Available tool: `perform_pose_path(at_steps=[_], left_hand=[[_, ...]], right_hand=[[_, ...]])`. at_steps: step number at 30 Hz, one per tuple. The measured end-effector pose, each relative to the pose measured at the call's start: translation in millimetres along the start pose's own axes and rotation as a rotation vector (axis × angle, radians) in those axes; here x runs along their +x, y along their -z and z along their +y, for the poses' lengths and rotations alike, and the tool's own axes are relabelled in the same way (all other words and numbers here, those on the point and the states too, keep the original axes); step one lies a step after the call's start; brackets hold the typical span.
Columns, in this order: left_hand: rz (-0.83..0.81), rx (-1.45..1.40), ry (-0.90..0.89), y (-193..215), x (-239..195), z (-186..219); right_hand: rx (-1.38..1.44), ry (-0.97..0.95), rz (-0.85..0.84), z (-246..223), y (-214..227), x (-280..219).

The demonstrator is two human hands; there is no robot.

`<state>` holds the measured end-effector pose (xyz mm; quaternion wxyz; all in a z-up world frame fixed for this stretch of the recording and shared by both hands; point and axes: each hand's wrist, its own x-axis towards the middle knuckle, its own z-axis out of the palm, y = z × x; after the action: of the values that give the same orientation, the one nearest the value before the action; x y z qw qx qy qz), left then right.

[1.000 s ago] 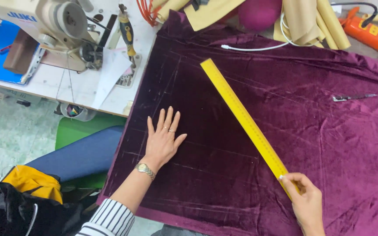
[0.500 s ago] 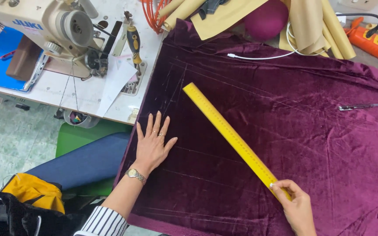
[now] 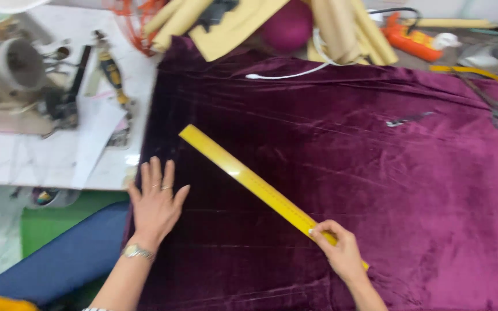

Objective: Measuring, marking with chalk, and cutting purple velvet fabric on a professional cutting table.

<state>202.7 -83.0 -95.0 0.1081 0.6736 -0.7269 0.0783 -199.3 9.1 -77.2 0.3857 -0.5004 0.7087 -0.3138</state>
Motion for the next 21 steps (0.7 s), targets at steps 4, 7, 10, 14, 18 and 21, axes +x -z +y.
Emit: perform_pose_path(at_steps=[4, 7, 10, 14, 18, 21], left_hand=[[-0.035, 0.000, -0.010, -7, -1, -4], [-0.125, -0.019, 0.035, -6, 3, -4], [-0.308, -0.204, 0.151, 9, 8, 2], [-0.315, -0.316, 0.205, 16, 3, 11], [-0.275, -0.305, 0.196, 21, -13, 29], [-0.292, -0.320, 0.217, 33, -27, 51]], right_hand=[[0.019, 0.052, 0.044, -2, 3, -4], [0.093, 0.008, 0.045, -14, 11, -9], [0.084, -0.033, 0.052, -24, 23, -12], [0.094, -0.068, 0.080, -15, 38, -11], [0.121, -0.055, 0.109, 15, 53, 0], [0.114, -0.068, 0.096, 15, 71, 9]])
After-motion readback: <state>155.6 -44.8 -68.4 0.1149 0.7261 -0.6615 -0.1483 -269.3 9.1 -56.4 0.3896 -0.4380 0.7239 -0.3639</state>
